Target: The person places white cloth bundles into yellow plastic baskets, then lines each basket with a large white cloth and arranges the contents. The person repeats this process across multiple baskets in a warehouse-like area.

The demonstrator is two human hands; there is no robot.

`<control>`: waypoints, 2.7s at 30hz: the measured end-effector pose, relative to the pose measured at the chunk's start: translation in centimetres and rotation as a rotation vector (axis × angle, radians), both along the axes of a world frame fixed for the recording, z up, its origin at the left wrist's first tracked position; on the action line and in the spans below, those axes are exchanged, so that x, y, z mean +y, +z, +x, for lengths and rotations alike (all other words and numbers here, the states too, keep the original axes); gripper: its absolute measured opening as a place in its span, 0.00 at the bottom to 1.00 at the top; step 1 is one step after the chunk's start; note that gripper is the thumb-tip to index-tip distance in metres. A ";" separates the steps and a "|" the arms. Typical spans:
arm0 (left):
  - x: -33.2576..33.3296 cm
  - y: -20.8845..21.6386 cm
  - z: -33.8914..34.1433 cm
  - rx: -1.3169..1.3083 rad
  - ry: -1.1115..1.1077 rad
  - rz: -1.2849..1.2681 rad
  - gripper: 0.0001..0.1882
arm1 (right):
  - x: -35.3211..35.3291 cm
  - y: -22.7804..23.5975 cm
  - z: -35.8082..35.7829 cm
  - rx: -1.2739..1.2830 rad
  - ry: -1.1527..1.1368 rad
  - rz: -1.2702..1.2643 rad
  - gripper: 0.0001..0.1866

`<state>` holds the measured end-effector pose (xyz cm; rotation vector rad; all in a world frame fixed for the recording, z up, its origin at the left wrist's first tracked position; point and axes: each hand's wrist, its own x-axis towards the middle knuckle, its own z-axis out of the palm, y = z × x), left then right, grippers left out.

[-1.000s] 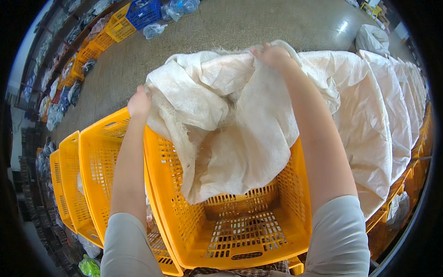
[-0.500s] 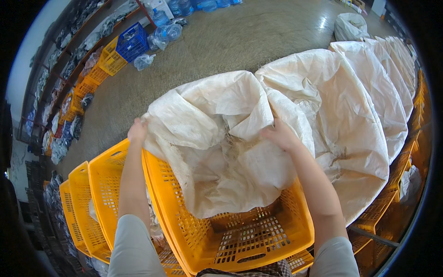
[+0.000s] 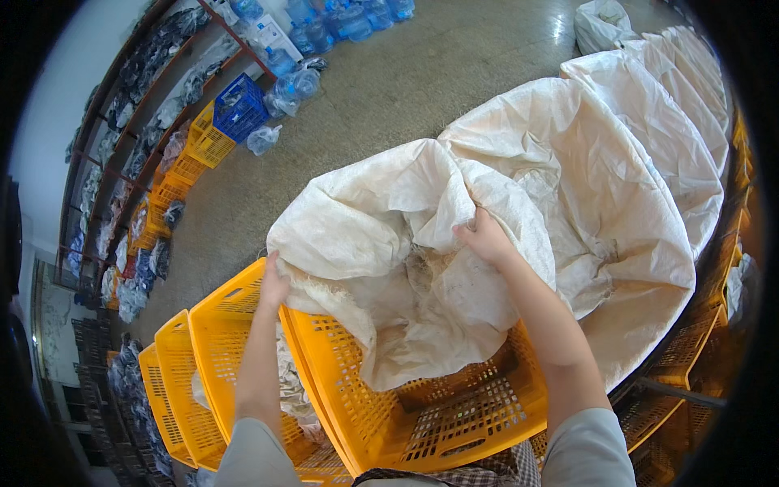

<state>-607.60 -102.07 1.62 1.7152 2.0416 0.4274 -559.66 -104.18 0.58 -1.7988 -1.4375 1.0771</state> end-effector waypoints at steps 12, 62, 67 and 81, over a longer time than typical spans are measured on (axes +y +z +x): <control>-12.4 2.4 2.5 0.270 -0.108 0.016 0.31 | -1.5 1.4 1.1 0.176 0.051 -0.179 0.33; -30.8 -5.7 18.8 0.419 -1.254 -0.689 0.26 | -36.4 8.7 11.6 -0.604 0.852 0.166 0.14; -41.6 4.4 12.6 0.141 -0.565 -0.291 0.14 | -40.5 5.9 12.4 -0.636 0.691 0.331 0.12; -53.0 6.0 12.4 0.656 -0.523 -0.250 0.17 | -42.3 4.9 8.2 -0.644 0.686 0.363 0.12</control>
